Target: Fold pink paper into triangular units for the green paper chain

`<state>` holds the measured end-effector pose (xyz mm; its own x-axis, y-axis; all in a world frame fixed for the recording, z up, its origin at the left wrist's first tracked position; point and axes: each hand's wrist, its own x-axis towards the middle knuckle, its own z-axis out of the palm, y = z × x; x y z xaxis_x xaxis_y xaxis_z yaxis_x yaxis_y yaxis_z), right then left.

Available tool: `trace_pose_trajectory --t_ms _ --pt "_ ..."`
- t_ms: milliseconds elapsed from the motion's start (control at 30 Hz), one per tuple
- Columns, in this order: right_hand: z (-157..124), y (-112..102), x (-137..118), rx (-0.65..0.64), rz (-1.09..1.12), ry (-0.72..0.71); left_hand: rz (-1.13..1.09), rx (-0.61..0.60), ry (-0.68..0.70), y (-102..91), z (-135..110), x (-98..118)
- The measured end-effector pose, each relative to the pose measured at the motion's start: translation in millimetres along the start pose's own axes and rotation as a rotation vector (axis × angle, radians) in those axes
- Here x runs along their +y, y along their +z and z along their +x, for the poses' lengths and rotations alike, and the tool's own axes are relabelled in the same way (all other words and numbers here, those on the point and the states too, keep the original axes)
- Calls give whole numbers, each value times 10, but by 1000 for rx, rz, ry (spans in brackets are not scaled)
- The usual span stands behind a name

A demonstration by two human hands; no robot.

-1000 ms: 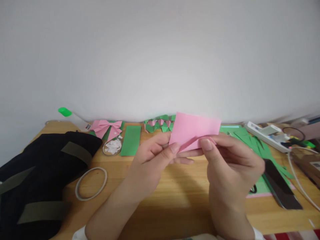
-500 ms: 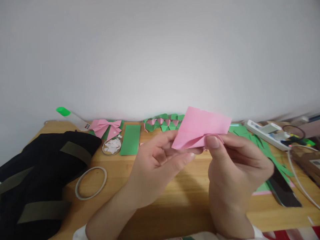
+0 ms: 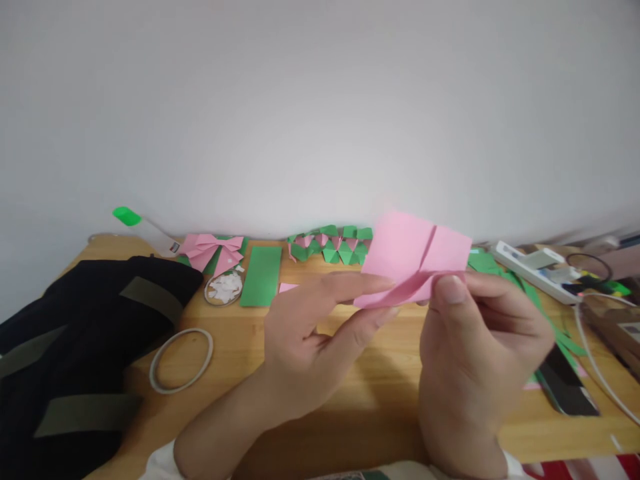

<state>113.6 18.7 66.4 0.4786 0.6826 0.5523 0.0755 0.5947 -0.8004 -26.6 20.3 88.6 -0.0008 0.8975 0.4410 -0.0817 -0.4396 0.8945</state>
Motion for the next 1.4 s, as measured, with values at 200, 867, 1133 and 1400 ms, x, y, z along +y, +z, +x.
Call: trace_pose_trajectory --t_ms 200,867,1133,1400 --pt "-1 -4 -52 -4 13 31 14 2 -3 7 -25 3" --pt "14 11 -21 37 41 56 70 -32 -18 -52 -3 0" --pt "140 -63 -91 -200 -106 -129 85 -36 5 -141 57 -8" --pt "295 -233 -47 -499 -102 -192 115 -41 -9 -264 65 -66"
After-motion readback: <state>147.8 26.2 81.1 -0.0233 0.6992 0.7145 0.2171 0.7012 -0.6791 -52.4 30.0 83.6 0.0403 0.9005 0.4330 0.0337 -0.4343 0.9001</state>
